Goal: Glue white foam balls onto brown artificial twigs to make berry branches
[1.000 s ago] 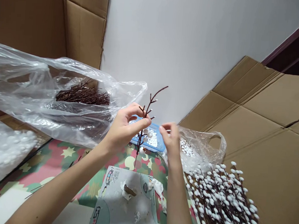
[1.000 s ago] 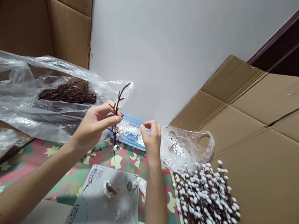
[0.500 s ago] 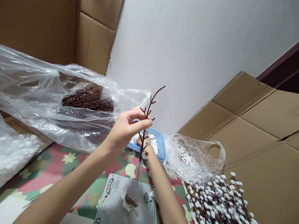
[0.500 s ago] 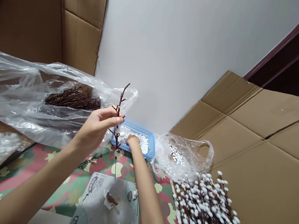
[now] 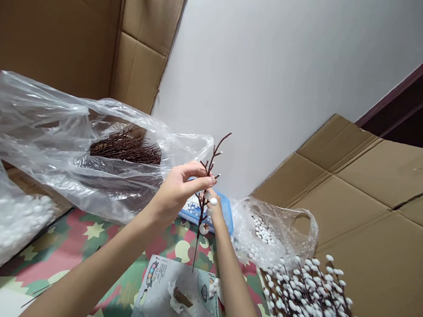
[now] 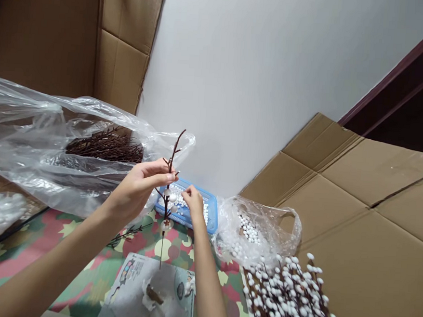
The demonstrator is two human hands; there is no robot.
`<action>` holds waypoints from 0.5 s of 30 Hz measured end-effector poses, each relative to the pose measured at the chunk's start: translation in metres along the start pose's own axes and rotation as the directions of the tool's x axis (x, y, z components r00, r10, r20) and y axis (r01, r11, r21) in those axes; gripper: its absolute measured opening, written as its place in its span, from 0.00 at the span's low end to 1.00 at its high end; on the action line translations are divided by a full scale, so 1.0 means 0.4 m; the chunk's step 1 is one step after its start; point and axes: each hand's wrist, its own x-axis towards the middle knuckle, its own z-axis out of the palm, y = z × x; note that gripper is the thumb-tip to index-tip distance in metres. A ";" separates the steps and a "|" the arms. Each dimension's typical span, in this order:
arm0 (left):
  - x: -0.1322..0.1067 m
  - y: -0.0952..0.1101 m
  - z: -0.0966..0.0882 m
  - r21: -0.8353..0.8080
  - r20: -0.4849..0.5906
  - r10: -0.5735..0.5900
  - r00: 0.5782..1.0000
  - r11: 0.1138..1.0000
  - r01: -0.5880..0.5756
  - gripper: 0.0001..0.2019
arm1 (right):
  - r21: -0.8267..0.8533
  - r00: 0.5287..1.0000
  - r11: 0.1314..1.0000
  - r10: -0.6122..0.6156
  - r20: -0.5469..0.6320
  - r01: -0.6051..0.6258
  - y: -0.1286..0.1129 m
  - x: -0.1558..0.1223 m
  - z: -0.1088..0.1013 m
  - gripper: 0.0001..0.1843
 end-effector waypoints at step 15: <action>-0.018 -0.050 0.070 0.146 0.222 -0.169 0.960 0.979 0.138 0.06 | 0.604 0.997 0.795 0.073 0.003 -0.059 -0.322 -0.153 -0.117 0.04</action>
